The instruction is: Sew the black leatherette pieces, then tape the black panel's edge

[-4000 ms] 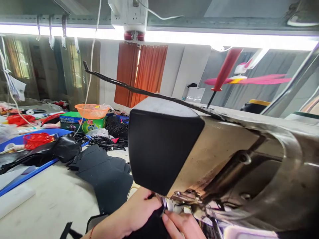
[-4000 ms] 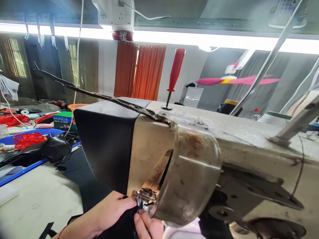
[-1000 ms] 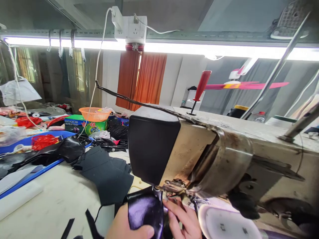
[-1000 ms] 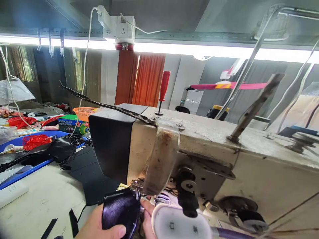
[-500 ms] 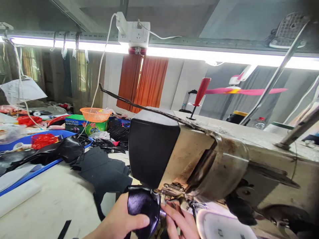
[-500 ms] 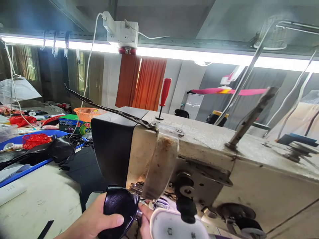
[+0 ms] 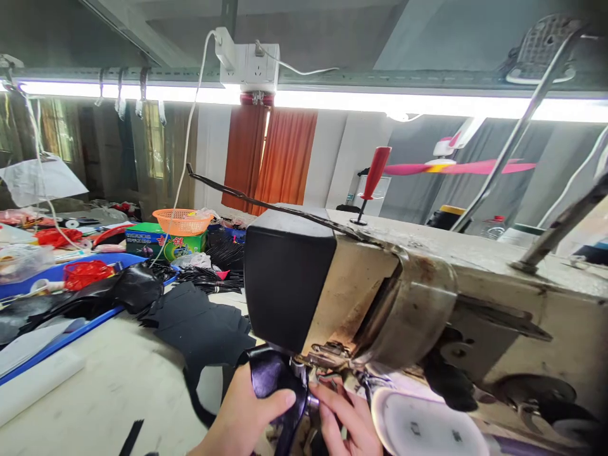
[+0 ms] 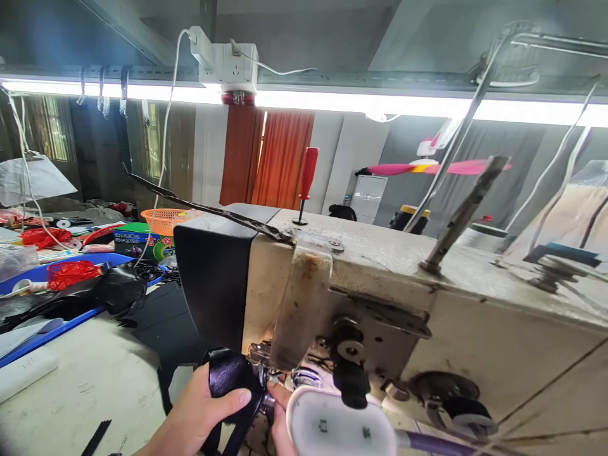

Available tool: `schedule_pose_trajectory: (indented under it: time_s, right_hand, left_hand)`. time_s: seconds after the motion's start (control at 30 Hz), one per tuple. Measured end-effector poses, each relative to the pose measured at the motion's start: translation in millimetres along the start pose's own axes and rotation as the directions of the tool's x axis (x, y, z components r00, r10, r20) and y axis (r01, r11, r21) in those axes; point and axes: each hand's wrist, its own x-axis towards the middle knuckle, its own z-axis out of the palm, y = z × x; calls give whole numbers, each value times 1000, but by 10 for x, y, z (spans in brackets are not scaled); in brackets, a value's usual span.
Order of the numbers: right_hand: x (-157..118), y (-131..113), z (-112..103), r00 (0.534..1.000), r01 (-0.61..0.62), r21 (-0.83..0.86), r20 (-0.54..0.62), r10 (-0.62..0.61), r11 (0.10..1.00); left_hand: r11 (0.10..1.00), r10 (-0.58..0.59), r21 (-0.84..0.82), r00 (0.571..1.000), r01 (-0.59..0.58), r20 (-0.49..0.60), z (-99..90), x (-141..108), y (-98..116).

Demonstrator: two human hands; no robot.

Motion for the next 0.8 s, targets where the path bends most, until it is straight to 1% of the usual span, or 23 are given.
schedule_pose_trajectory:
  time_s: [0.17,0.37,0.5,0.67,0.8]
  right_hand:
    - [3,6,-2,1000,1,-5,-1,-1,1000]
    - [3,7,14,1000,-3,8,8,3,1000]
    - [-17,17,31,1000,-14,3,-2,14,1000]
    - [-37,0,51,1000,-12,-23,6,12,1000]
    - [-24,-20,51,999,11,-72,40,-8,997]
  left_hand:
    - [999,9,-41,1000,-9,-1,27,48,-11]
    - [998,54,-6,990,-55,-131,113,64,-126]
    - [998,44,63,977,-32,-207,156,91,-210]
    - [998,57,20,976,-54,-210,206,93,-189]
    - [994,109,7,972,-110,-206,247,119,-202]
